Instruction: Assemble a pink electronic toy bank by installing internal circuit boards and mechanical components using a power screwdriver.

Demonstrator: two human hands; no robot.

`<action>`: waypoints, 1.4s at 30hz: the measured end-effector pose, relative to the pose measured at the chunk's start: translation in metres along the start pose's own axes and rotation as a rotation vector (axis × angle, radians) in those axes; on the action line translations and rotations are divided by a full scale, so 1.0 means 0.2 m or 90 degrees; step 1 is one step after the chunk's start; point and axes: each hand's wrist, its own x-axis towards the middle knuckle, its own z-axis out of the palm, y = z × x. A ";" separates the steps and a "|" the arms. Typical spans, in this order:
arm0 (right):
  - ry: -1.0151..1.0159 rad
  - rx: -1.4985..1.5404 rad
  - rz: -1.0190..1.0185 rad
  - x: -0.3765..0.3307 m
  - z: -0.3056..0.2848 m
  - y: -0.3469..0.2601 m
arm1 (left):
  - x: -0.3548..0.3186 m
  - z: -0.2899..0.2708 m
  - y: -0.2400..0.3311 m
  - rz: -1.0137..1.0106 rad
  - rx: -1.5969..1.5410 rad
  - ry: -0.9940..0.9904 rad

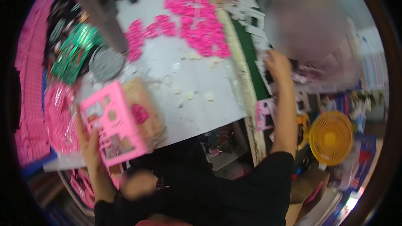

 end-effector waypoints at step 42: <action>-0.284 0.938 -0.242 -0.49 -0.05 -2.15 | -0.05 -0.06 -0.19 0.052 0.259 0.100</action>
